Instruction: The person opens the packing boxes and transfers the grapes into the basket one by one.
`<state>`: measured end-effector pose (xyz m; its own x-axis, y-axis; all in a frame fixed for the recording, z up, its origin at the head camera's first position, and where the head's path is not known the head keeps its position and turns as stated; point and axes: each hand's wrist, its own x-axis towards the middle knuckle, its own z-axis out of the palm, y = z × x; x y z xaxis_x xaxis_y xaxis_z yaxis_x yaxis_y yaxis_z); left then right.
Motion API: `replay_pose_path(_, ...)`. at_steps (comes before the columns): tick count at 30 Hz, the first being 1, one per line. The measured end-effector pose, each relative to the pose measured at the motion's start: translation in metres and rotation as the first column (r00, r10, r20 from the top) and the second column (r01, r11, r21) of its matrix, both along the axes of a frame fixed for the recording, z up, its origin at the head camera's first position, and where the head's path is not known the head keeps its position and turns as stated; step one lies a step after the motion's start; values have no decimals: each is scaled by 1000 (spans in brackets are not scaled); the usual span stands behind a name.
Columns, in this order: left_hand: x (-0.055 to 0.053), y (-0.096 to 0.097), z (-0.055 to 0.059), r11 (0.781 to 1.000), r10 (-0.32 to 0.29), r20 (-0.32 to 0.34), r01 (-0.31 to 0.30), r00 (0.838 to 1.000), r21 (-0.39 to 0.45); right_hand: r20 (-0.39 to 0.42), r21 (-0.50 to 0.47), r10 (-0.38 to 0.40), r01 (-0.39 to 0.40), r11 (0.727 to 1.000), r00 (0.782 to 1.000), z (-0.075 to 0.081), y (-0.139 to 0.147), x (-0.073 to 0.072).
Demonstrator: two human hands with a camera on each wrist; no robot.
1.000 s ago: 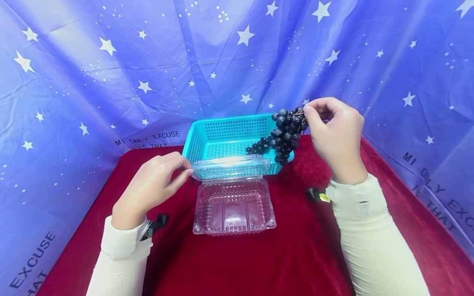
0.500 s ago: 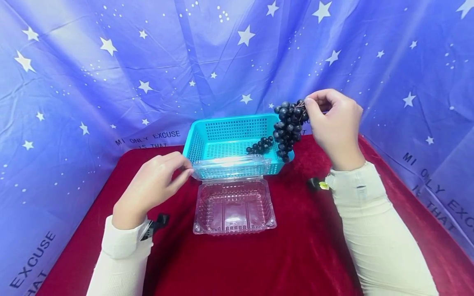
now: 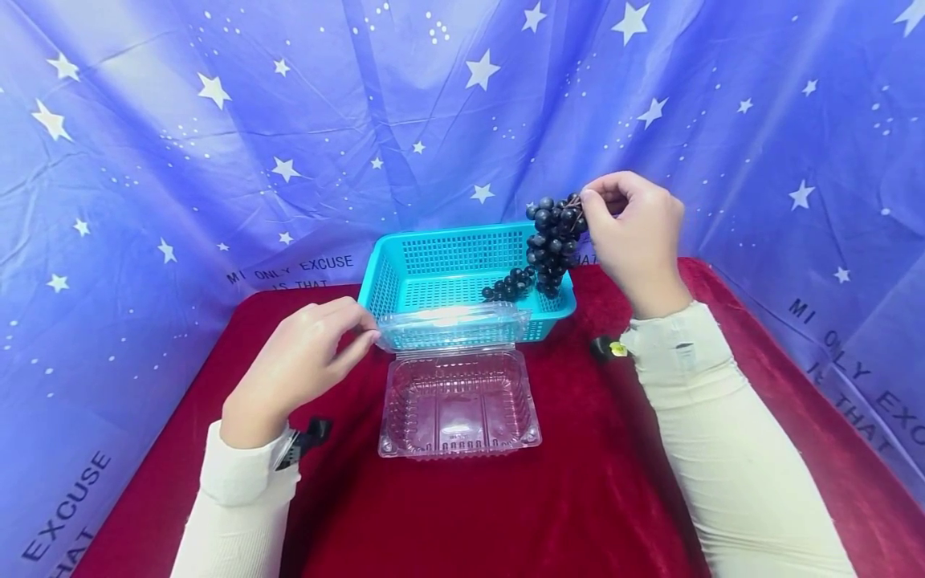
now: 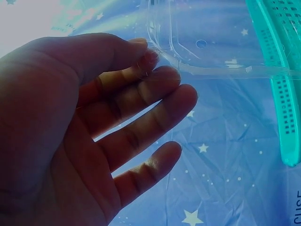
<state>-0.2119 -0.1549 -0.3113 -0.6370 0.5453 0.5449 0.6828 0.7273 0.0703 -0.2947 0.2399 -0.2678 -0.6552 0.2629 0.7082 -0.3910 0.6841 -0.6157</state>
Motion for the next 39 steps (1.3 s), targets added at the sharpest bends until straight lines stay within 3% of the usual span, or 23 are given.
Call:
replay_pose_path(11, -1, 0, -1, 1000, -6, 7, 6, 1000, 7, 56, 9, 15, -16, 1000, 998, -6, -11, -6)
replay_pose_path(29, -1, 0, -1, 1000, -4, 1, 4, 1000, 4, 111, 99, 17, -28, 995, 994, -32, -20, -16)
replay_pose_path(39, -2, 0, -1, 1000, 8, -26, -8, 1000, -6, 187, 141, 38, -65, 988, 982, -44, -21, -19)
